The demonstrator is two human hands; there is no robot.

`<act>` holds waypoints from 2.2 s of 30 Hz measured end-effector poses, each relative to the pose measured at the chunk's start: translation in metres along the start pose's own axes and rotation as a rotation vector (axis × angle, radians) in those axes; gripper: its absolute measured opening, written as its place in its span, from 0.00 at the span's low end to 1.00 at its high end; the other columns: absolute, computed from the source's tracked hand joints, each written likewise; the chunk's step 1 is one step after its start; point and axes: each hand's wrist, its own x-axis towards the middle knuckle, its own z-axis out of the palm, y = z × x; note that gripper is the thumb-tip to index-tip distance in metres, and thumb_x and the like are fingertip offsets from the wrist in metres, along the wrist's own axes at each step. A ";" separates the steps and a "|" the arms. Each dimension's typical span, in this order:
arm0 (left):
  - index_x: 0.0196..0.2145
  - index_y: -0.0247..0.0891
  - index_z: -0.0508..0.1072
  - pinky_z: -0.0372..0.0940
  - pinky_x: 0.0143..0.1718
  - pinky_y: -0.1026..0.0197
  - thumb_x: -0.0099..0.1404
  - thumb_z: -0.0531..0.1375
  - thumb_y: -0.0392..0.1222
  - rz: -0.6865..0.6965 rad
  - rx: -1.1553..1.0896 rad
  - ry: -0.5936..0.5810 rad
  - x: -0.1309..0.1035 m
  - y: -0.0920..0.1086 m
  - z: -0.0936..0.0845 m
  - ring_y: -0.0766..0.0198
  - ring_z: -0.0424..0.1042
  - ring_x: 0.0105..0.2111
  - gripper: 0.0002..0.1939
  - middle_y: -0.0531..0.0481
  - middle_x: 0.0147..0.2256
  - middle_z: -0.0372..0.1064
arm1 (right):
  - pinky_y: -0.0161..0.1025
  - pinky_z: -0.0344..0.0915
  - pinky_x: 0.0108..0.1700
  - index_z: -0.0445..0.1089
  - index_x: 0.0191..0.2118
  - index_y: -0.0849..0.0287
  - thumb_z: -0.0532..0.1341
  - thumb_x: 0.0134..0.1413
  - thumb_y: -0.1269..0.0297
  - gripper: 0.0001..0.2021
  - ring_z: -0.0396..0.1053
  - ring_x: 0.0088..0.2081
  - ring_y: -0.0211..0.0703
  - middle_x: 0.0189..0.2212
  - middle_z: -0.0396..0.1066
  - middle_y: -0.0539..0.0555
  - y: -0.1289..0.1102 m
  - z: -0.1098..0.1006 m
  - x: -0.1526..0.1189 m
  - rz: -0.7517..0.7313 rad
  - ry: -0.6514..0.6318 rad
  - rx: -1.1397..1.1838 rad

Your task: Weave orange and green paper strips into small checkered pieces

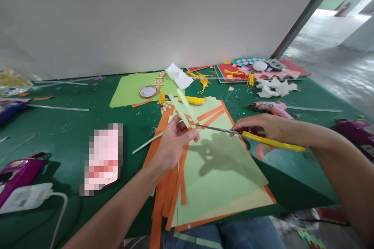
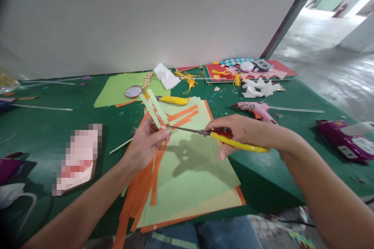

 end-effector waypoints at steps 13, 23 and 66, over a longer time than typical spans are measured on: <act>0.33 0.37 0.73 0.64 0.33 0.65 0.57 0.66 0.38 0.054 0.096 -0.032 -0.001 -0.003 -0.001 0.69 0.69 0.28 0.06 0.53 0.28 0.71 | 0.36 0.67 0.36 0.66 0.47 0.61 0.54 0.60 0.48 0.21 0.71 0.37 0.44 0.35 0.74 0.59 -0.023 0.044 0.008 0.026 0.090 0.809; 0.32 0.38 0.73 0.64 0.32 0.64 0.57 0.67 0.40 0.021 0.134 -0.028 -0.002 -0.001 -0.001 0.67 0.70 0.27 0.07 0.53 0.26 0.72 | 0.36 0.68 0.37 0.69 0.47 0.56 0.56 0.59 0.45 0.20 0.74 0.41 0.44 0.38 0.77 0.57 -0.028 0.063 0.032 0.119 0.076 1.280; 0.32 0.36 0.70 0.66 0.30 0.64 0.59 0.65 0.42 -0.016 0.237 -0.060 -0.003 -0.003 0.003 0.68 0.69 0.27 0.09 0.52 0.28 0.70 | 0.30 0.62 0.23 0.64 0.41 0.52 0.71 0.44 0.63 0.19 0.62 0.23 0.31 0.30 0.68 0.45 -0.037 0.059 0.040 -0.039 0.591 0.945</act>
